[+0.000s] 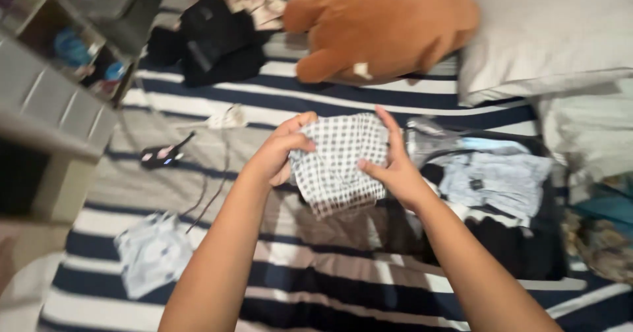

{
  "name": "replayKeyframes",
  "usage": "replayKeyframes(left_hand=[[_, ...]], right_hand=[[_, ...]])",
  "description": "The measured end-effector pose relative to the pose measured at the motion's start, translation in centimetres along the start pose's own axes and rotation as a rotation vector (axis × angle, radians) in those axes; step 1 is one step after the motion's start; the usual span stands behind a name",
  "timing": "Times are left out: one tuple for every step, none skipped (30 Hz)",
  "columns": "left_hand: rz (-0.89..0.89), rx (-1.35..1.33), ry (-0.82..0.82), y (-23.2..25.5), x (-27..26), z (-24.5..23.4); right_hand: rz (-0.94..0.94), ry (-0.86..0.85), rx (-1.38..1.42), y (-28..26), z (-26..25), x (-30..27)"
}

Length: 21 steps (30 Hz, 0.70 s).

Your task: The recorder is folding clothes and packing them into a small suitcase or bag on a bed.

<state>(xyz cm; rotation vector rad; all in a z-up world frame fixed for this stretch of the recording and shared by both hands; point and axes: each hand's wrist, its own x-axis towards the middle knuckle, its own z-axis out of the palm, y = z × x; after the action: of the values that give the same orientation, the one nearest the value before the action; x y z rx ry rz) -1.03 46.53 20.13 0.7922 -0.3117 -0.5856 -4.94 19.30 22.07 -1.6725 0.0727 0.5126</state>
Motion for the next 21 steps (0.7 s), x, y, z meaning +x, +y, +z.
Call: replayKeyframes(left_hand=[[0.023, -0.065, 0.068, -0.2, 1.9, 1.5], [0.042, -0.133, 0.139, -0.7, 3.6, 3.0], [0.029, -0.131, 0.122, -2.9, 5.6, 3.7], [0.019, -0.020, 0.272, -5.3, 7.6, 4.5], [0.012, 0.094, 0.419, -7.6, 9.5, 5.2], [0.002, 0.099, 0.406, -9.6, 10.9, 7.2], [0.217, 0.426, 0.404, -11.6, 12.2, 9.1], [0.428, 0.746, 0.386, -14.0, 13.1, 11.0], [0.412, 0.745, 0.371, -16.8, 15.2, 11.0], [0.442, 0.821, 0.290, -20.2, 17.1, 11.3], [0.475, 0.894, 0.208, -23.6, 18.9, 11.7], [0.462, 0.883, 0.191, -25.7, 20.5, 12.7], [0.286, 0.962, 0.241, -27.7, 22.0, 13.7], [0.116, 1.045, 0.293, -29.4, 23.7, 14.4], [0.113, 1.043, 0.281, -30.1, 24.9, 15.5], [0.093, 1.013, 0.325, -30.8, 25.7, 16.6], [0.073, 0.983, 0.370, -31.5, 26.5, 17.5], [0.067, 0.982, 0.368, -33.6, 27.3, 17.2], [0.209, 1.207, 0.384, -35.6, 27.9, 16.8], [0.356, 1.431, 0.394, -37.7, 28.6, 16.4], [0.350, 1.430, 0.392, -38.0, 28.4, 16.5]], right_hand=[[-0.335, 0.097, -0.100, -0.3, -1.6, -0.3], [-0.663, 0.199, -0.202, -0.3, -3.2, -0.8], [-0.662, 0.221, -0.201, 0.0, -5.7, -1.2], [-0.735, 0.320, -0.224, 0.5, -8.2, -1.6], [-0.806, 0.420, -0.247, 0.9, -10.6, -1.9], [-0.804, 0.438, -0.245, 1.3, -12.9, -2.6], [-0.699, 0.501, -0.363, 1.7, -15.1, -3.1], [-0.578, 0.558, -0.476, 2.5, -17.2, -4.0], [-0.563, 0.574, -0.471, 2.9, -18.8, -4.8], [-0.334, 0.632, -0.479, 3.6, -20.6, -5.9], [-0.103, 0.684, -0.479, 4.3, -22.3, -7.0], [-0.085, 0.700, -0.478, 6.8, -24.9, -7.1], [-0.208, 0.732, -0.606, 9.3, -27.4, -7.3], [-0.342, 0.754, -0.736, 11.6, -29.8, -7.0], [-0.335, 0.764, -0.737, 13.1, -31.4, -7.0], [-0.291, 0.756, -0.740, 14.8, -32.7, -6.9], [-0.248, 0.748, -0.744, 16.4, -34.0, -6.9], [-0.241, 0.747, -0.742, 17.3, -34.6, -6.6], [-0.257, 0.774, -0.850, 18.2, -35.1, -6.3], [-0.273, 0.798, -0.959, 19.1, -35.6, -5.9], [-0.267, 0.797, -0.957, 21.2, -35.9, -5.0]])
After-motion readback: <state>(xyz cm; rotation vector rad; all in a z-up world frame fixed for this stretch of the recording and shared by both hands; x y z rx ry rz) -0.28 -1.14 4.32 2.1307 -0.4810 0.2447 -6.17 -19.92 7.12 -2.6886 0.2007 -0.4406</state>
